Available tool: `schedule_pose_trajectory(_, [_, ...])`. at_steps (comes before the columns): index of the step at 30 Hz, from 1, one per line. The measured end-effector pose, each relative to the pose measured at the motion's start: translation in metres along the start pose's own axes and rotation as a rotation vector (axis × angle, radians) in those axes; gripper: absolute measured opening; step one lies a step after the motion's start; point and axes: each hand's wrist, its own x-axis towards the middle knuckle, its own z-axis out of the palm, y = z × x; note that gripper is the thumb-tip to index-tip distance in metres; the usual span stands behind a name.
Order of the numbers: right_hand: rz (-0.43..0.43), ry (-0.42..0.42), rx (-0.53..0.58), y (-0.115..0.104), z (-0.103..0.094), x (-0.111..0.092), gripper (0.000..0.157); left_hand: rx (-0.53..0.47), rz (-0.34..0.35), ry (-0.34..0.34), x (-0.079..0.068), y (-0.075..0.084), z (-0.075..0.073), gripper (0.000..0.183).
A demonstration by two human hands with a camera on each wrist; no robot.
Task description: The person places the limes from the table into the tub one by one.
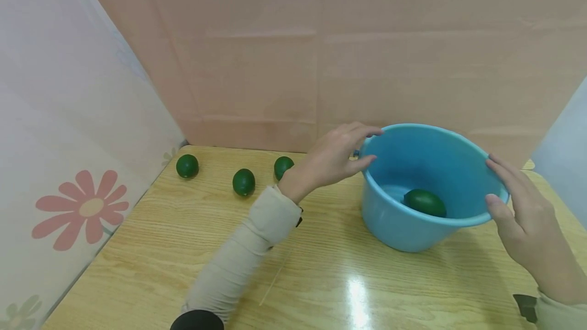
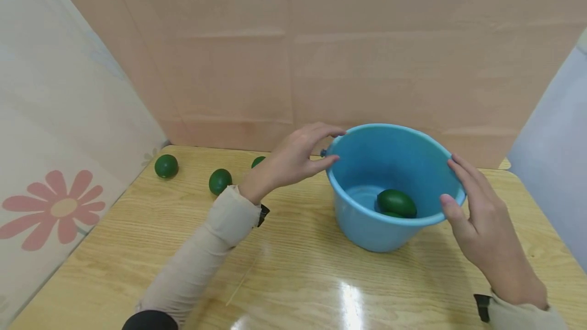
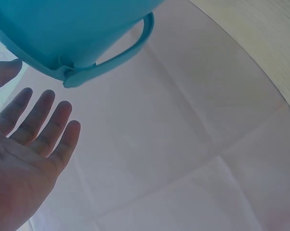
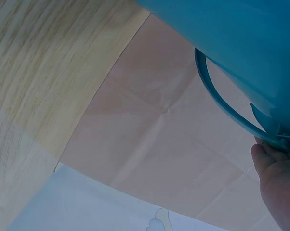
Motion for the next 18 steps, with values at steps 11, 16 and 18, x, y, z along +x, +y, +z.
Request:
schedule_pose_trajectory(11, [0.007,0.003,-0.01,0.002,0.0,-0.001,0.048,-0.042,-0.037,-0.009,-0.009,-0.013,-0.002,0.05])
schedule_pose_trajectory(16, [0.001,0.004,-0.012,0.002,0.001,0.0,0.049,-0.039,-0.047,0.003,-0.014,-0.018,-0.003,0.048])
schedule_pose_trajectory(18, [-0.002,0.006,-0.014,0.001,0.001,0.0,0.049,-0.033,-0.058,0.006,-0.016,-0.019,-0.003,0.048])
